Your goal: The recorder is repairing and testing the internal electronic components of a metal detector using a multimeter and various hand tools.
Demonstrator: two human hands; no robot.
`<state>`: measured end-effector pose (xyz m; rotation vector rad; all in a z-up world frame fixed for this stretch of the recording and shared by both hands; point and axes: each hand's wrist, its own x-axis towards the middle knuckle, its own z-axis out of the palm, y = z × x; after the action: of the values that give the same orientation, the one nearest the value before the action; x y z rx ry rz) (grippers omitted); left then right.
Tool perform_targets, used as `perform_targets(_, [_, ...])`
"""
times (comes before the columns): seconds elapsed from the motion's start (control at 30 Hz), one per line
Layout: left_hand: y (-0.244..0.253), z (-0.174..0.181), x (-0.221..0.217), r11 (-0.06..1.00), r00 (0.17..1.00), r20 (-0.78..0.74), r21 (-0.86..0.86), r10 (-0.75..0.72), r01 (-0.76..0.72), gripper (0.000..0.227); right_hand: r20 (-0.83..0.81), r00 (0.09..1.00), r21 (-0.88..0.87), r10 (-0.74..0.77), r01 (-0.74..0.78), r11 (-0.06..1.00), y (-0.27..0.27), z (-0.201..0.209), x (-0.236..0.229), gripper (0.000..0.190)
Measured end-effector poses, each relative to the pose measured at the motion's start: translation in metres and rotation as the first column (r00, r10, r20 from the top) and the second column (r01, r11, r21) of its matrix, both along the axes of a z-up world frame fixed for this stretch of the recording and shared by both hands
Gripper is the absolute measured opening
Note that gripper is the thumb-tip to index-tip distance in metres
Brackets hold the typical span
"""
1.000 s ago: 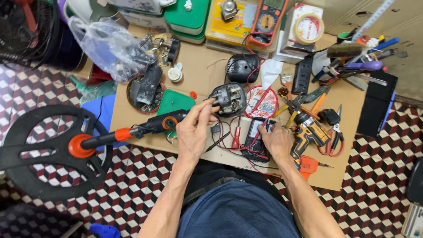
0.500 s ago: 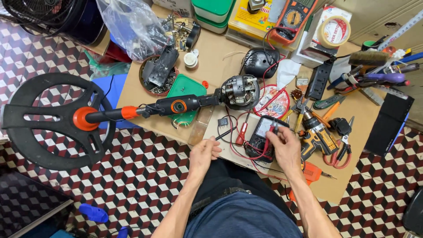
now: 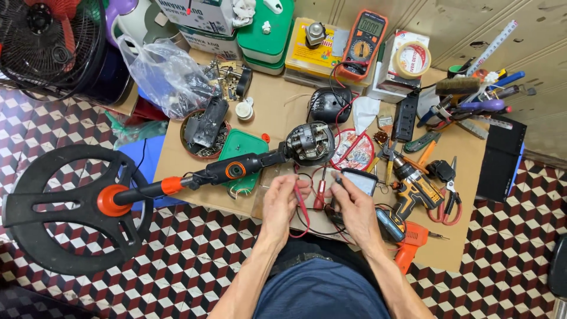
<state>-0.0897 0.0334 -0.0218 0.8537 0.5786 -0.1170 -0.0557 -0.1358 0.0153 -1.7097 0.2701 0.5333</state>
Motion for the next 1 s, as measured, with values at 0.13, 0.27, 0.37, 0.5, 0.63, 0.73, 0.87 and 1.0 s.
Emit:
perform_targets(0.13, [0.036,0.008,-0.001,0.995,0.992,-0.101,-0.05,0.082,-0.087,0.028,0.024,0.986,-0.008,-0.166,0.166,0.986,0.002,0.022,0.019,0.048])
perform_targets(0.27, [0.068,0.003,-0.005,0.987,0.982,-0.103,0.036,0.16,-0.157,0.031,-0.001,0.958,0.108,-0.287,0.285,0.952,0.001,0.011,0.026,0.041])
perform_targets(0.37, [0.083,0.002,-0.012,0.971,0.964,-0.12,0.074,0.236,-0.228,0.032,-0.019,0.948,0.145,-0.318,0.318,0.937,-0.001,0.008,0.03,0.039])
perform_targets(0.5, [0.094,-0.012,-0.039,0.912,0.891,-0.194,0.081,0.41,-0.402,0.03,-0.03,0.949,0.189,-0.314,0.314,0.93,-0.007,0.0,0.028,0.035])
perform_targets(0.63, [0.106,-0.07,-0.078,0.872,0.836,-0.272,0.022,0.477,-0.49,0.03,-0.062,0.961,0.165,-0.271,0.278,0.946,-0.004,-0.002,0.024,0.033])
perform_targets(0.73, [0.115,-0.094,-0.092,0.846,0.775,-0.425,-0.039,0.467,-0.531,0.029,-0.103,0.971,0.055,-0.214,0.22,0.974,0.005,-0.002,0.018,0.032])
perform_targets(0.87, [0.118,-0.088,-0.088,0.88,0.809,-0.42,-0.046,0.412,-0.472,0.029,-0.199,0.979,-0.026,-0.034,0.03,0.999,0.022,-0.003,0.01,0.033])
perform_targets(1.0, [0.11,-0.092,-0.081,0.949,0.871,-0.378,0.128,0.314,-0.287,0.033,-0.24,0.968,0.007,0.073,-0.073,0.997,0.028,-0.011,0.004,0.033])
